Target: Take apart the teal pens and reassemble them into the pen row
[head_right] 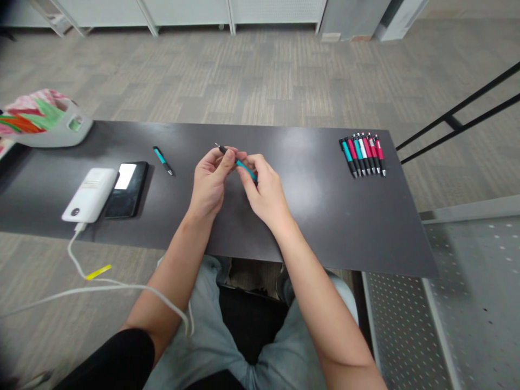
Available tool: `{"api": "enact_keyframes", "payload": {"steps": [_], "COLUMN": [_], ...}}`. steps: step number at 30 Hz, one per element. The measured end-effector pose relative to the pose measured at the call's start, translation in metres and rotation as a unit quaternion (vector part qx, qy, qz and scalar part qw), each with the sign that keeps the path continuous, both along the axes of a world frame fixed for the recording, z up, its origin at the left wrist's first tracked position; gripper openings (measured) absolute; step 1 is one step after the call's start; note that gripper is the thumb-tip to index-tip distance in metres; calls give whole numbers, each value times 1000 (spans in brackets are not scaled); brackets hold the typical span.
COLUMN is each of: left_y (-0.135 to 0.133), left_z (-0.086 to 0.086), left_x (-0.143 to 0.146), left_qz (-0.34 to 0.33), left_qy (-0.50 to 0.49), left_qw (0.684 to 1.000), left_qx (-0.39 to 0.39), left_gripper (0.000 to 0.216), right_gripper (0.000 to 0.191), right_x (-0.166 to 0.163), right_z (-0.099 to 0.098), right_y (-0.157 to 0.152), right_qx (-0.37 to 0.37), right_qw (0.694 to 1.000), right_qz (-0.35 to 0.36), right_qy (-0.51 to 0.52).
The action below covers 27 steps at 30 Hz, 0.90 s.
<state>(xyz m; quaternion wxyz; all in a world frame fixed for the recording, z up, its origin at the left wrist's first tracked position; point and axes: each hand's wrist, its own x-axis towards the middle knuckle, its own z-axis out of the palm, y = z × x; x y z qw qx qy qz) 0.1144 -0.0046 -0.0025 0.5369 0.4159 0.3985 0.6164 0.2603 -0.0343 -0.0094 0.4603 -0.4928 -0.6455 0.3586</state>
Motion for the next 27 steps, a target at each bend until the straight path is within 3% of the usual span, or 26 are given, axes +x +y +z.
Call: {"api": "enact_keyframes", "payload": {"steps": [7, 15, 22, 27], "left_y": [5, 5, 7, 8], "left_z": [-8, -8, -2, -3], "left_x": [-6, -10, -21, -20], "left_qz": [-3, -6, -69, -23], "left_qy": [10, 16, 65, 89], "left_qw": [1000, 1000, 995, 995], "left_qx": [-2, 9, 38, 43], "left_gripper": [42, 38, 36, 40], "right_gripper": [46, 50, 51, 50], "right_x": [5, 6, 9, 8], "right_z": [1, -2, -6, -4], "right_y": [2, 3, 7, 6], "right_qx": [-37, -24, -52, -12], "right_qw": [999, 999, 997, 1000], "right_qz": [20, 26, 40, 20], "right_qy": [-5, 26, 37, 19]}}
